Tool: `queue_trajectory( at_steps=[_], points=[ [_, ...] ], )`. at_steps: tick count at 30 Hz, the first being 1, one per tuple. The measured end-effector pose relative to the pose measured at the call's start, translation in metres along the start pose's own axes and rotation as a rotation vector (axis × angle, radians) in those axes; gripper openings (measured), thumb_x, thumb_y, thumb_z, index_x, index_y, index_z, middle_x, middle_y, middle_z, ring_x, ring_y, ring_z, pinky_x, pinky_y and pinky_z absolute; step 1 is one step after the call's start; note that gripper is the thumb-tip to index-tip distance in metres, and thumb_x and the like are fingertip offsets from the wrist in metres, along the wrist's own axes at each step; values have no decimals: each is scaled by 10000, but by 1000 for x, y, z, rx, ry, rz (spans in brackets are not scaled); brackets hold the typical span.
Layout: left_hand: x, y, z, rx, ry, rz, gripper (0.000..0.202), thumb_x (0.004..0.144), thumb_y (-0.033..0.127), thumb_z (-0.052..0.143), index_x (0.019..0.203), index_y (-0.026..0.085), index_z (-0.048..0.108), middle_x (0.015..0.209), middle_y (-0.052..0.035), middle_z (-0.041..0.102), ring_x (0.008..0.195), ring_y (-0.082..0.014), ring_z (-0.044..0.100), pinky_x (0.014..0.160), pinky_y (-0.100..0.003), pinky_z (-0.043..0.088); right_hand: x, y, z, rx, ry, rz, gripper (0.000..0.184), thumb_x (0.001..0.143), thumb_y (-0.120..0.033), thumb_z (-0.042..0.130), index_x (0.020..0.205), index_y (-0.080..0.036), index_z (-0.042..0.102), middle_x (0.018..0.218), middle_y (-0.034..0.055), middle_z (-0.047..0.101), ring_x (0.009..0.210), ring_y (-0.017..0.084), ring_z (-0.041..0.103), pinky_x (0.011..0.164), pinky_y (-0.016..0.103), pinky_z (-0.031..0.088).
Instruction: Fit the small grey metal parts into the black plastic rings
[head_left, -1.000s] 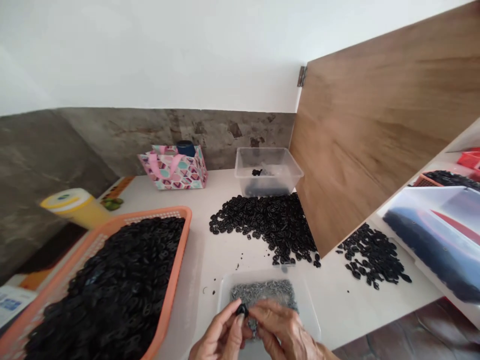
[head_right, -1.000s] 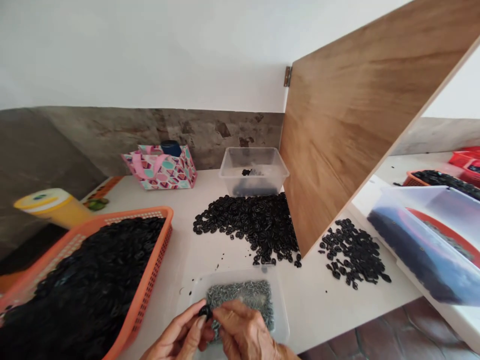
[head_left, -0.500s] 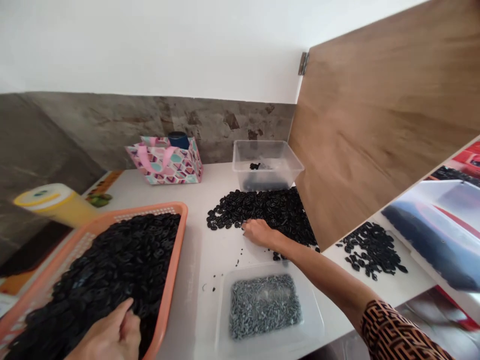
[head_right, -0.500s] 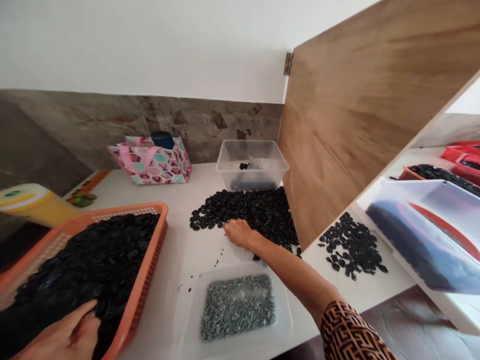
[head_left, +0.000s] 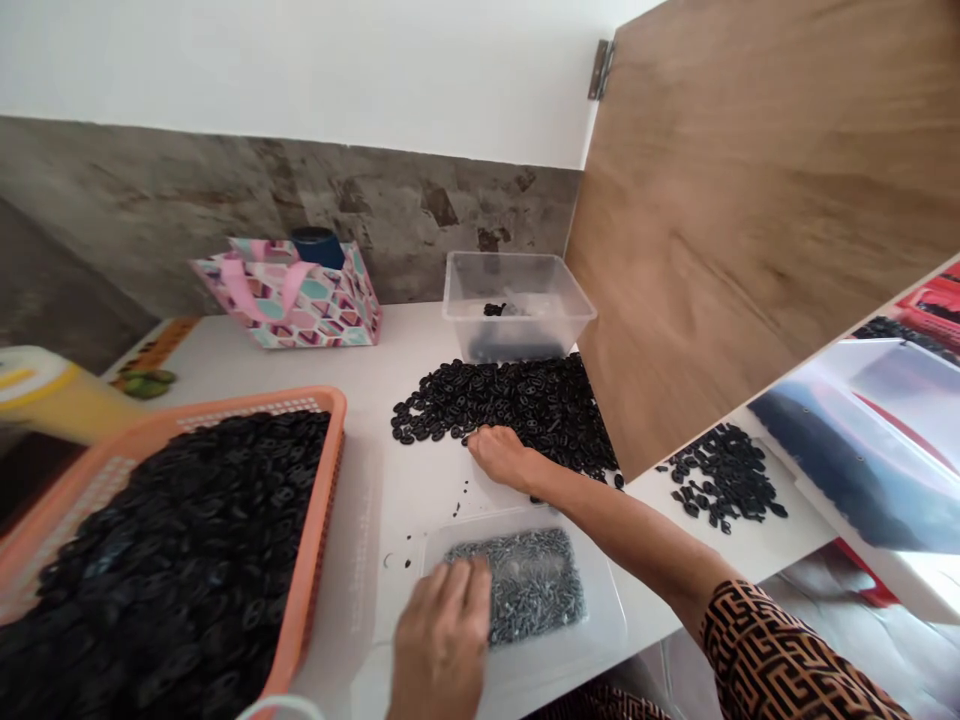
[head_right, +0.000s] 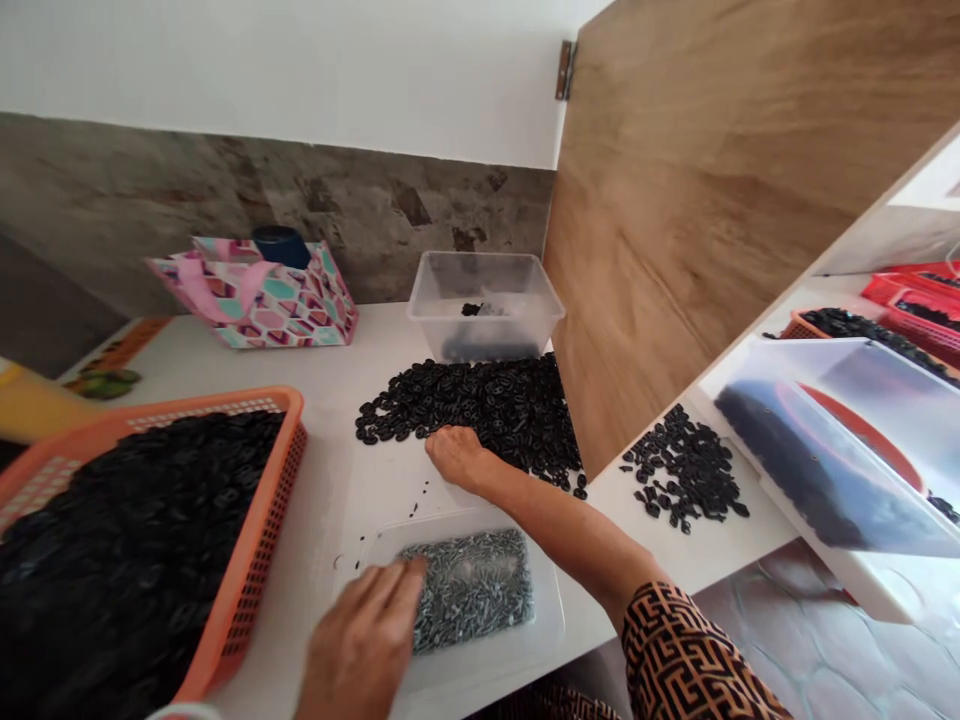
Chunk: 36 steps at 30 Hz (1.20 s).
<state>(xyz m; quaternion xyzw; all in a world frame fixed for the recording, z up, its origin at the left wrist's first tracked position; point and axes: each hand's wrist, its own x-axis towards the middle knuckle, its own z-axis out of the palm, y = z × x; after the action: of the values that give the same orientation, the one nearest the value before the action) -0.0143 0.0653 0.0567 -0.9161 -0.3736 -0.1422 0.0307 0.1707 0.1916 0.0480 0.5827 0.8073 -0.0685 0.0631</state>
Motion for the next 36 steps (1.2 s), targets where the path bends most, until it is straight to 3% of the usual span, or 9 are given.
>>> queue_trajectory(
  at_steps=[1,4,8,15,20,23,27,33,36],
  points=[
    [9,12,4,8,-111,40,465,797,-104,449,1091,132,722,885,-88,758,806,-231,682,735,-322,520,-1,1,-2,1,-4,18,244,965,-275,587,1169,-141,608,1153,83,644,997,221,650,846,420,560],
    [32,31,17,9,-225,58,464,755,-132,466,1038,115,739,842,-101,748,783,-245,699,718,-339,540,-5,4,-7,9,-23,66,250,964,-278,589,1174,-144,608,1175,87,637,1025,229,642,869,435,551],
    [48,38,29,-4,-295,30,367,752,-130,477,864,79,758,787,-145,731,762,-274,705,682,-353,530,-6,9,-11,54,-58,84,226,967,-277,586,1142,-139,622,1134,79,654,989,217,654,851,421,558],
    [53,38,26,-178,-309,-152,403,779,-116,411,851,95,747,860,-181,734,827,-308,706,737,-392,501,-14,16,-11,171,-8,112,224,964,-302,592,1109,-136,631,1094,70,664,952,206,661,839,413,558],
    [53,26,18,-511,-281,-359,271,723,-30,480,722,152,681,789,-115,699,764,-279,678,716,-378,469,-40,11,-27,328,139,147,171,935,-148,545,1075,-126,641,883,53,704,805,188,660,749,318,504],
    [51,16,12,-857,-295,-475,156,783,160,505,662,206,592,642,-22,657,603,-198,639,597,-299,456,-76,3,-37,443,249,145,259,918,-113,481,1106,-167,650,824,13,711,735,143,633,701,237,442],
    [44,9,3,-1262,-302,-603,265,833,424,494,721,201,585,677,-38,696,536,-166,617,500,-266,429,-125,-10,-33,786,423,73,312,882,-78,466,1060,-167,707,780,1,716,643,107,611,623,195,434],
    [38,18,-8,-1599,-289,-744,240,751,382,682,644,169,656,605,-17,674,512,-117,563,512,-228,388,-154,-25,-13,976,306,-50,195,820,-83,624,932,-178,753,756,9,713,699,139,637,678,213,470],
    [37,22,-7,-1638,-278,-760,269,746,389,716,608,164,667,551,-1,642,508,-109,534,510,-222,380,-159,-31,-9,982,369,-52,154,813,-78,641,840,-193,740,733,0,698,714,150,636,697,222,479]
  ],
)
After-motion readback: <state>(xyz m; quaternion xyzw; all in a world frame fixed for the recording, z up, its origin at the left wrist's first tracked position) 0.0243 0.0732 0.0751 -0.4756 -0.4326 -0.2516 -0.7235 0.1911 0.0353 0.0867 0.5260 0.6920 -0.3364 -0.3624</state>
